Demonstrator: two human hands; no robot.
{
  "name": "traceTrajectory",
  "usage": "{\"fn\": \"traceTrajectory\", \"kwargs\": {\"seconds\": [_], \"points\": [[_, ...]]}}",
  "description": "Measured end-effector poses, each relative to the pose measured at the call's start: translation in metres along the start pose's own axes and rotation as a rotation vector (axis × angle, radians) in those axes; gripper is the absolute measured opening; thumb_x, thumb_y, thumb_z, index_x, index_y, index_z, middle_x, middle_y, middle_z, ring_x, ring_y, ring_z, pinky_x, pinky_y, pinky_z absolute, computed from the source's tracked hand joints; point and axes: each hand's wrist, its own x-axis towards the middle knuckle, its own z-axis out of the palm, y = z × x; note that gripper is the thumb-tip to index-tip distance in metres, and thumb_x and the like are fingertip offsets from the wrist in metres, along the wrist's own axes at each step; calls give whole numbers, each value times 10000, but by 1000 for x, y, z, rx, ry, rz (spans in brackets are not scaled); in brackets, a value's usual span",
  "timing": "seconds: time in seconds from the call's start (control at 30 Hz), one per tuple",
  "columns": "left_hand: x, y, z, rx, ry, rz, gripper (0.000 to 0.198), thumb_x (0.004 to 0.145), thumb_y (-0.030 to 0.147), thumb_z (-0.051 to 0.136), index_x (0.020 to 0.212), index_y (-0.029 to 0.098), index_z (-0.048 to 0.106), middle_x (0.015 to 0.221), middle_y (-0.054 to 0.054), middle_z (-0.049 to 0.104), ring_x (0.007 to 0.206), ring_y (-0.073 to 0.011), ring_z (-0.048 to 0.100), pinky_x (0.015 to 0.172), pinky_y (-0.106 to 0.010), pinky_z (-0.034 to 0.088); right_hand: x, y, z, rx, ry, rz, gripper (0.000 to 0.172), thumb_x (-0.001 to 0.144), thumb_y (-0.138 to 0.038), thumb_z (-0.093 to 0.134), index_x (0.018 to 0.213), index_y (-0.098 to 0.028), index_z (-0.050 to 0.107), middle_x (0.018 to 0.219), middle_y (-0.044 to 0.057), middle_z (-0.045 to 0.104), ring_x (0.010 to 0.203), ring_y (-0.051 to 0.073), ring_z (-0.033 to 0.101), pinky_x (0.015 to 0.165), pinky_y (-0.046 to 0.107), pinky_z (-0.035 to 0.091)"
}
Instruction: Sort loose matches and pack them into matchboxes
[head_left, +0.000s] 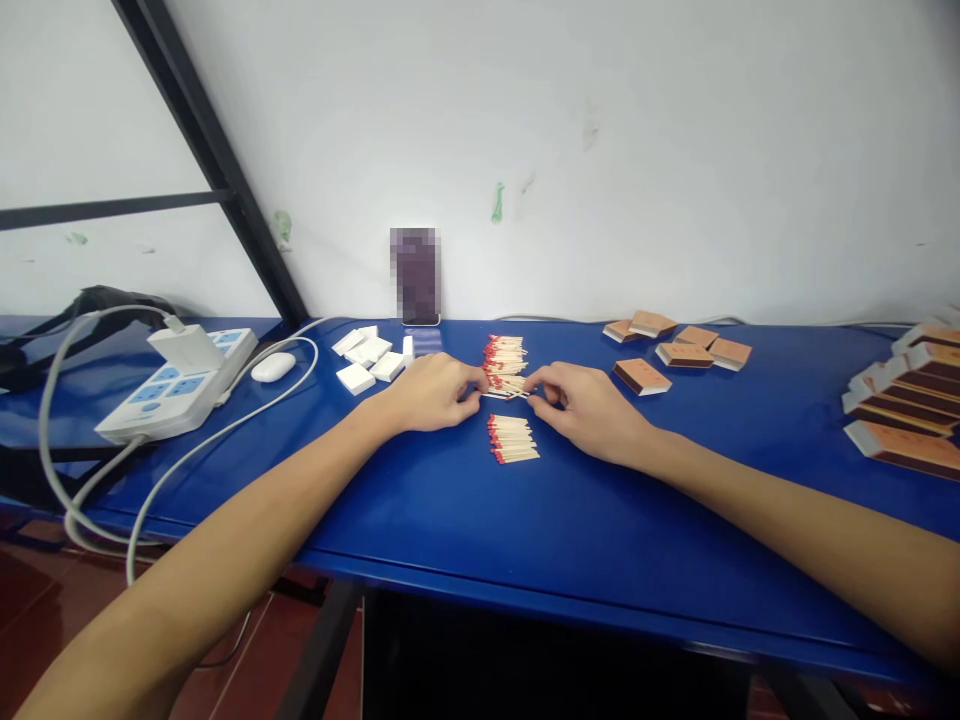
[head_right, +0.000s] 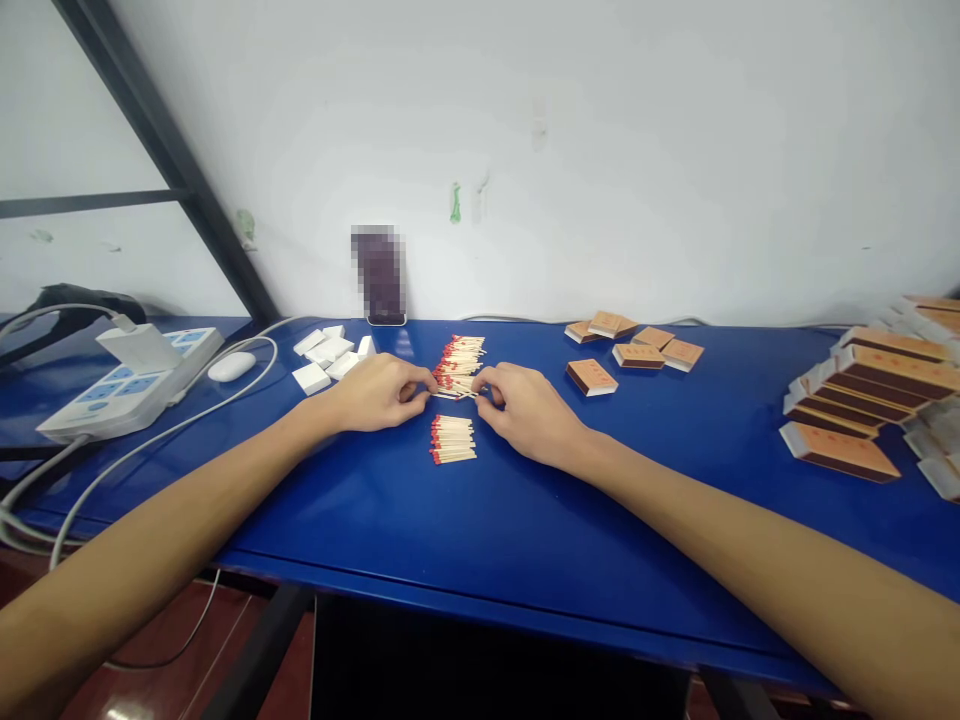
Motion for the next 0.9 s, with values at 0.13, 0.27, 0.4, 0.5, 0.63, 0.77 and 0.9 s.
{"fn": "traceTrajectory", "kwargs": {"seconds": [0.13,0.27,0.4,0.5,0.63,0.77,0.9], "points": [[0,2,0,-48,-7,-7,241,813,232,525,950,203,722,558,28,591,508,-113,507,535,-249,302,5,-2,0,-19,-18,42,110,854,-247,554,869,-191,648,681,-6,538,612,138,479,582,269,331],[0,4,0,-89,-14,6,211,857,258,527,926,201,718,592,25,602,513,-101,498,548,-236,315,8,-4,1,-14,-41,67,103,863,-253,536,831,-200,619,667,-14,543,600,133,479,576,268,319],[1,5,-1,-104,-24,2,199,878,268,526,907,185,705,591,25,587,511,-96,486,553,-232,317,7,-5,1,-38,-71,69,94,874,-247,505,828,-204,576,703,-8,562,621,135,488,577,269,309],[2,4,0,-110,-24,4,197,889,273,524,904,181,697,590,27,580,511,-96,479,556,-232,317,6,-5,1,-41,-81,70,91,875,-254,492,830,-205,556,723,-2,567,638,140,494,573,267,307],[2,4,3,-127,-16,0,210,907,279,514,900,182,701,601,24,588,523,-100,488,564,-234,322,5,-4,1,3,-56,69,83,860,-251,500,818,-206,555,700,-9,553,605,134,477,562,263,308],[4,5,7,-157,-5,-34,216,909,268,525,954,203,726,622,25,613,554,-109,519,581,-232,335,4,-4,0,91,-43,24,66,836,-238,529,791,-203,564,630,-36,503,560,119,438,550,255,303],[6,5,10,-172,3,-58,217,899,265,545,974,210,742,625,23,624,563,-111,526,578,-232,331,4,-5,-1,148,-95,-4,65,822,-221,547,784,-197,594,586,-55,467,528,107,414,537,246,302]]}}
